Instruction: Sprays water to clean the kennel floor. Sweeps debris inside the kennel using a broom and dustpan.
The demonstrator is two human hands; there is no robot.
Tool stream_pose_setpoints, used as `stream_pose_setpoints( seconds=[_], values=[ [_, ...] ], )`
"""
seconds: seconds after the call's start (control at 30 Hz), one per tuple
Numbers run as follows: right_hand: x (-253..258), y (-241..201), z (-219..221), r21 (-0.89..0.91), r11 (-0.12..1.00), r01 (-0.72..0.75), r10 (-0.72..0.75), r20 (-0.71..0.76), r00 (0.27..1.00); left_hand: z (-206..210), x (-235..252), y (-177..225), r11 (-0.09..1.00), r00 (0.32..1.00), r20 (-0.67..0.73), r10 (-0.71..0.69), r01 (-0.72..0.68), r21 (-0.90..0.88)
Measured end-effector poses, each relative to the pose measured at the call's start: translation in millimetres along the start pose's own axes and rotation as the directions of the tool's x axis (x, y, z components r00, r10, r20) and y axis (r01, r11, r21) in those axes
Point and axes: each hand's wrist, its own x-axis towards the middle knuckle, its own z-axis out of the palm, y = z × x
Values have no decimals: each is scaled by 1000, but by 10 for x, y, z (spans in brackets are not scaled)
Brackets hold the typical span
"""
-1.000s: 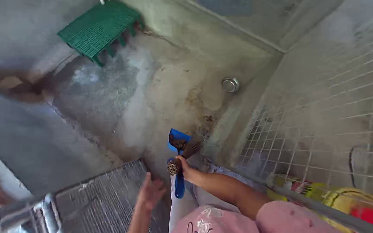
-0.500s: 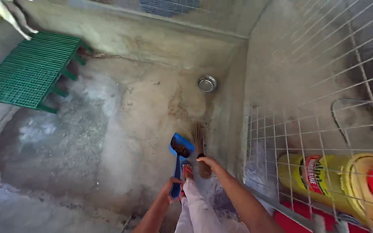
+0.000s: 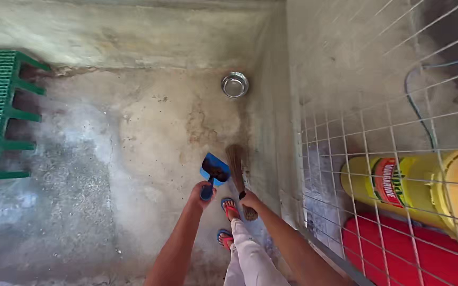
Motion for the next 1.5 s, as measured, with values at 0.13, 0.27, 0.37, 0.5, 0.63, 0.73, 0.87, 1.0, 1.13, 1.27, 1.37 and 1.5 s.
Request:
stream_pose_setpoints(
  seconds=[0.13, 0.27, 0.37, 0.5, 0.63, 0.73, 0.87, 1.0, 1.13, 1.27, 1.37, 1.5],
  values=[
    [-527, 139, -282, 108, 994, 24, -27, 29, 999, 145, 106, 192, 999, 999, -25, -27, 28, 16],
    [-477, 4, -478, 136, 989, -57, 70, -96, 993, 234, 136, 228, 997, 998, -39, -57, 58, 43],
    [-52, -105, -255, 135, 989, -60, 73, -92, 993, 282, 123, 171, 996, 997, -49, -66, 69, 59],
    [-116, -60, 228, 48, 999, -17, 12, 107, 994, 61, 12, 61, 990, 994, -45, -95, 99, 100],
    [-748, 228, 283, 236, 971, -33, 12, 90, 996, -600, -147, 21, 976, 984, 14, -177, 173, 135],
    [-1073, 417, 317, 429, 900, -73, 88, -17, 996, -869, -272, -5, 946, 983, 24, -184, 171, 277],
    [-700, 495, 605, 592, 798, -110, 173, -50, 984, -722, -288, -65, 888, 987, -54, -148, 157, 432],
    [-587, 260, 948, 531, 834, -149, 113, 99, 989, -361, -123, -58, 919, 993, -106, -51, 88, 385],
    [-918, 337, 596, 495, 864, -90, 65, 67, 996, -348, -67, 29, 944, 988, -129, -85, 122, 305],
    [-803, 296, 383, 479, 877, -41, 98, -96, 991, -415, -73, -21, 954, 989, -110, -100, 127, 272],
    [-334, 220, 572, 397, 917, -42, 72, -61, 996, -348, -36, -67, 963, 991, -102, -86, 109, 245],
    [-402, 231, 913, 168, 986, -9, -16, 148, 989, -490, -80, -107, 976, 991, -104, -82, 101, 193]
  ],
)
